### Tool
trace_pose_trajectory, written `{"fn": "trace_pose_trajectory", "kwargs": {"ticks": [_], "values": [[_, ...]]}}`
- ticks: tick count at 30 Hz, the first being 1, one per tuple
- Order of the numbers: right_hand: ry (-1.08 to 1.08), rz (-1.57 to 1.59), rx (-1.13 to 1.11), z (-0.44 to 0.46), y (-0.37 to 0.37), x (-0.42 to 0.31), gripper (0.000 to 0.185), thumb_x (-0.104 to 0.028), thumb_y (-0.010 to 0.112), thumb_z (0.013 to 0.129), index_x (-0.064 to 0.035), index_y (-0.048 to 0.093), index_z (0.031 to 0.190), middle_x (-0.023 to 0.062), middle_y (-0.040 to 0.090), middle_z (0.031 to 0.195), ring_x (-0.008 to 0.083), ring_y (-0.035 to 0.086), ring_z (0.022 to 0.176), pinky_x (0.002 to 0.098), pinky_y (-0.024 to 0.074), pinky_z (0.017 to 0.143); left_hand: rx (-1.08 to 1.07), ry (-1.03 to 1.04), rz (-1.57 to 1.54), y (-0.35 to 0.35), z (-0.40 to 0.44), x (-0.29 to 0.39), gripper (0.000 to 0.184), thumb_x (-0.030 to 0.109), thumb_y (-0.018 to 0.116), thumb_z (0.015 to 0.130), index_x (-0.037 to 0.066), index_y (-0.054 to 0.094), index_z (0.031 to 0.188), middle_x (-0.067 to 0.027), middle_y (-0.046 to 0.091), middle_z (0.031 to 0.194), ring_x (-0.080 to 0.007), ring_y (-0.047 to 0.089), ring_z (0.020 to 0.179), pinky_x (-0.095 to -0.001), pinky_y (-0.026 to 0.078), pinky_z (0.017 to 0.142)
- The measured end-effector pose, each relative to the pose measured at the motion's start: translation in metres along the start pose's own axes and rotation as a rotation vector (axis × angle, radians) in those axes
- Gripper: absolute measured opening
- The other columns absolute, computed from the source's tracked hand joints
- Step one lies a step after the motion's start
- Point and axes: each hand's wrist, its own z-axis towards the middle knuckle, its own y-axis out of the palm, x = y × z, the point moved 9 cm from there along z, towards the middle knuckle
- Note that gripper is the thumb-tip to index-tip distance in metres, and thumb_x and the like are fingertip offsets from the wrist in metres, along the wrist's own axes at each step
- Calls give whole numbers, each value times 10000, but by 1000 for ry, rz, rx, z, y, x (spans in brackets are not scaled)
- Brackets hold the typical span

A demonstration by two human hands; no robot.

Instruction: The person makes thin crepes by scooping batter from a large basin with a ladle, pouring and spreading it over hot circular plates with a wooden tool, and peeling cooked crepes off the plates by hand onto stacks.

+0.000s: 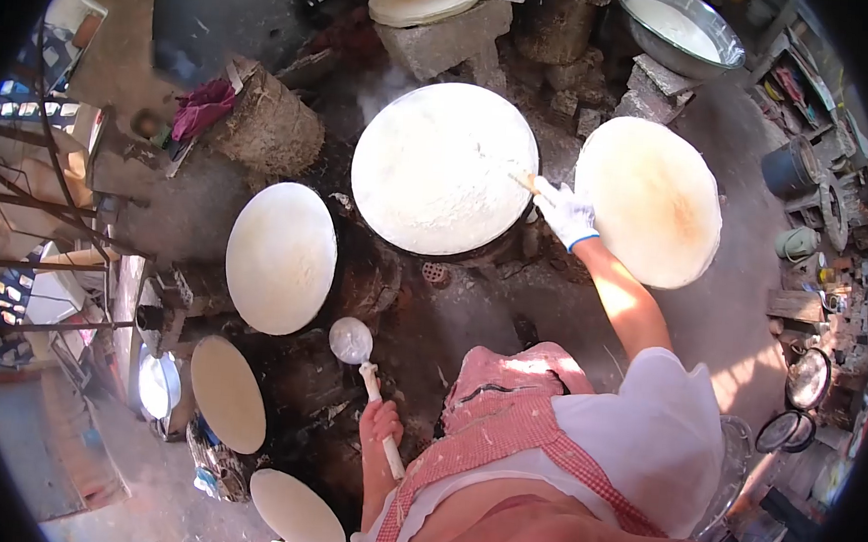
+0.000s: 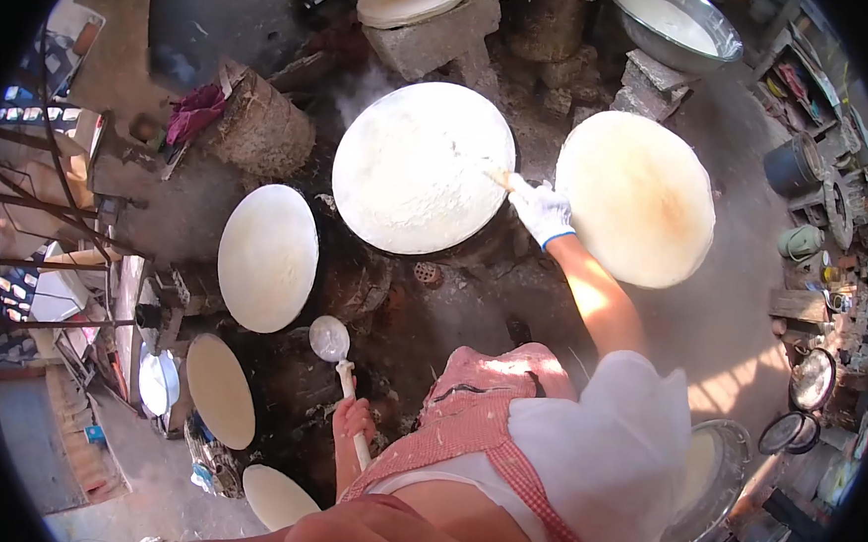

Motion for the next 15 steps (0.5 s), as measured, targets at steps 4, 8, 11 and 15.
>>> {"fn": "trace_pose_trajectory", "kwargs": {"ticks": [4,8,11,15], "values": [[-133,144,-109,-26,-24,5,373,-391,616,804,-342,580,1172,101,593,681,294,599,619,427,480,567,55,-117,-54,13,28,0,333,204,387,949,84,355,640,7,299,491,-96,323,347,-240,313,357],[84,247,86,-46,-13,53,358,-403,636,800,-328,625,1150,90,568,618,294,589,589,419,469,550,-20,-250,63,55,76,0,351,190,385,952,104,337,615,10,298,492,-101,301,359,-242,296,353],[-28,87,-66,-75,-16,18,383,-401,642,799,-322,613,1173,98,605,663,281,601,609,419,476,595,-4,-260,204,83,124,-3,335,170,391,957,117,351,630,14,296,498,-96,295,375,-235,287,349],[121,254,75,-90,-28,58,357,-398,626,815,-313,619,1161,127,604,669,307,606,618,432,479,597,-22,-46,480,109,182,-2,161,55,450,920,198,407,860,30,298,529,-74,303,392,-230,266,328]]}}
